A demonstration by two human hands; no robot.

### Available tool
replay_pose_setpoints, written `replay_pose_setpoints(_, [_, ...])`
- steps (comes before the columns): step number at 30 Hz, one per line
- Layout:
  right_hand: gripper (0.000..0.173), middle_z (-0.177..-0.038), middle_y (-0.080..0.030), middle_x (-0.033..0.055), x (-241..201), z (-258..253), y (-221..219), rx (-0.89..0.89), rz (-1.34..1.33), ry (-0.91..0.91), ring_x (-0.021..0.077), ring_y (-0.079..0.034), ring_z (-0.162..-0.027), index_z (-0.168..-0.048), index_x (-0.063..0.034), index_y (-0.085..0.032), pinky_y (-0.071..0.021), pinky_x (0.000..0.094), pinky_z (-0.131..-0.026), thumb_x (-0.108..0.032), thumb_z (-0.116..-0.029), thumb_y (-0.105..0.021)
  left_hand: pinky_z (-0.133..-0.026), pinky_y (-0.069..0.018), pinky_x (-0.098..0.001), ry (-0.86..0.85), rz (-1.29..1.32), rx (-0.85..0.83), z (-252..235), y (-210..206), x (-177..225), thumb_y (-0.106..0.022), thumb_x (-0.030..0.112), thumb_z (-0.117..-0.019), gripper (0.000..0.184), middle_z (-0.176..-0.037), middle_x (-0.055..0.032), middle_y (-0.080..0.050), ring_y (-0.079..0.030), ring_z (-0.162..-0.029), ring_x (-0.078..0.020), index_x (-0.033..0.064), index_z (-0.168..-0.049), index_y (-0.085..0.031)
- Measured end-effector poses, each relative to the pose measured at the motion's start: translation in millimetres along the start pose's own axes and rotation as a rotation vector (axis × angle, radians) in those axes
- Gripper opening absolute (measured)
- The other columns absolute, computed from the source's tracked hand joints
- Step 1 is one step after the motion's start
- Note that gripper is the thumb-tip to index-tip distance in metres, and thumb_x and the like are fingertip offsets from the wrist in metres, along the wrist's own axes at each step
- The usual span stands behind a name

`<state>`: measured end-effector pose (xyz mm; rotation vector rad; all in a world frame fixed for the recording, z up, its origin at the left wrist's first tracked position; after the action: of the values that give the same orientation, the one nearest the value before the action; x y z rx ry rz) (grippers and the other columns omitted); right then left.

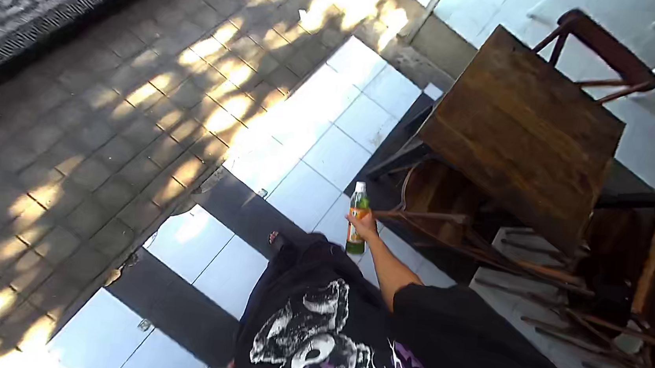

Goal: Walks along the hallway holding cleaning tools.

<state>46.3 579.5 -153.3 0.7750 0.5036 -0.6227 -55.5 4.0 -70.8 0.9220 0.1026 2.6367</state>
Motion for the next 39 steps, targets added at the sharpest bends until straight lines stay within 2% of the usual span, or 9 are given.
replay_pose_setpoints(7, [0.094,-0.125,-0.065,0.0248,-60,-63,-38,0.070,-0.071,-0.036,0.0332,-0.067,-0.114,-0.148,0.0026,-0.039,-0.0538,0.0498,-0.102,-0.042,-0.0797,-0.087,-0.066,-0.0560,-0.0286,-0.192,-0.238,0.322,-172,37,86,-0.055,0.015,-0.1061,0.029,-0.083,-0.0129,-0.067,-0.061,-0.066,-0.0080,-0.0127,-0.111,-0.063])
replay_pose_setpoints(14, [0.088,-0.130,-0.062,0.0296,-158,-168,-13,0.117,-0.045,-0.153,0.0407,-0.063,-0.120,-0.143,0.0068,-0.047,-0.0492,0.0564,-0.105,-0.051,-0.0856,-0.080,-0.070,-0.0516,-0.0251,-0.284,-0.359,0.348,-221,-35,259,-0.057,0.012,-0.1050,0.025,-0.083,-0.0124,-0.066,-0.058,-0.068,-0.0054,-0.0115,-0.109,-0.065])
replay_pose_setpoints(18, [0.084,-0.128,-0.063,0.0317,-227,-232,30,0.130,0.009,-0.218,0.0441,-0.062,-0.119,-0.134,0.0082,-0.057,-0.0483,0.0619,-0.103,-0.057,-0.0852,-0.078,-0.082,-0.0469,-0.0261,-0.011,-0.450,0.292,-200,-85,337,-0.049,0.007,-0.1081,0.027,-0.098,-0.0198,-0.063,-0.054,-0.081,-0.0099,-0.0157,-0.121,-0.058])
replay_pose_setpoints(24, [0.085,-0.139,-0.056,0.0321,-335,-319,100,0.233,0.070,-0.197,0.0427,-0.055,-0.131,-0.141,0.0101,-0.051,-0.0432,0.0591,-0.111,-0.053,-0.0891,-0.076,-0.073,-0.0483,-0.0227,-0.073,-0.391,0.365,-207,-117,368,-0.050,0.005,-0.1068,0.025,-0.087,-0.0175,-0.062,-0.053,-0.072,-0.0067,-0.0175,-0.112,-0.060])
replay_pose_setpoints(27, [0.086,-0.139,-0.056,0.0313,-370,-347,111,0.255,0.100,-0.194,0.0412,-0.055,-0.131,-0.142,0.0091,-0.049,-0.0432,0.0576,-0.110,-0.053,-0.0894,-0.076,-0.088,-0.0461,-0.0242,0.102,-0.481,0.256,-214,-130,367,-0.046,0.002,-0.1079,0.028,-0.105,-0.0248,-0.062,-0.055,-0.090,-0.0113,-0.0197,-0.124,-0.054])
replay_pose_setpoints(29, [0.083,-0.139,-0.056,0.0307,-378,-354,100,0.230,0.122,-0.197,0.0406,-0.056,-0.131,-0.142,0.0086,-0.049,-0.0439,0.0572,-0.110,-0.052,-0.0908,-0.074,-0.083,-0.0510,-0.0285,-0.227,-0.436,0.342,-235,-110,327,-0.055,0.003,-0.1036,0.026,-0.093,-0.0269,-0.067,-0.061,-0.082,-0.0149,-0.0208,-0.111,-0.062])
replay_pose_setpoints(32, [0.080,-0.138,-0.057,0.0313,-377,-354,58,0.138,0.129,-0.225,0.0410,-0.056,-0.129,-0.140,0.0092,-0.051,-0.0443,0.0573,-0.109,-0.052,-0.0927,-0.072,-0.088,-0.0524,-0.0335,-0.150,-0.383,0.336,-243,-110,316,-0.057,0.005,-0.1040,0.026,-0.100,-0.0262,-0.069,-0.064,-0.087,-0.0183,-0.0173,-0.116,-0.063])
replay_pose_setpoints(37, [0.084,-0.131,-0.061,0.0302,-321,-352,-44,0.015,0.002,-0.289,0.0423,-0.061,-0.121,-0.135,0.0057,-0.057,-0.0490,0.0609,-0.102,-0.063,-0.0886,-0.069,-0.072,-0.0508,-0.0237,-0.270,-0.322,0.402,-214,-134,357,-0.055,0.001,-0.1035,0.024,-0.083,-0.0228,-0.064,-0.057,-0.072,-0.0096,-0.0214,-0.108,-0.059])
replay_pose_setpoints(39, [0.084,-0.123,-0.066,0.0276,-288,-358,-89,0.005,-0.100,-0.309,0.0403,-0.066,-0.112,-0.133,0.0028,-0.059,-0.0537,0.0600,-0.095,-0.065,-0.0847,-0.073,-0.086,-0.0476,-0.0251,0.050,-0.415,0.329,-195,-157,394,-0.048,-0.002,-0.1062,0.028,-0.104,-0.0311,-0.063,-0.057,-0.088,-0.0147,-0.0235,-0.122,-0.053])
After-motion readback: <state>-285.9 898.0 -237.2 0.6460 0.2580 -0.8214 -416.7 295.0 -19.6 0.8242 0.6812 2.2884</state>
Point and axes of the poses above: each hand's wrist, its own z-axis away from the middle knuckle, its own y-axis out of the back of the hand, x = y × z, the point moved 9 cm from there along -z, towards the middle knuckle
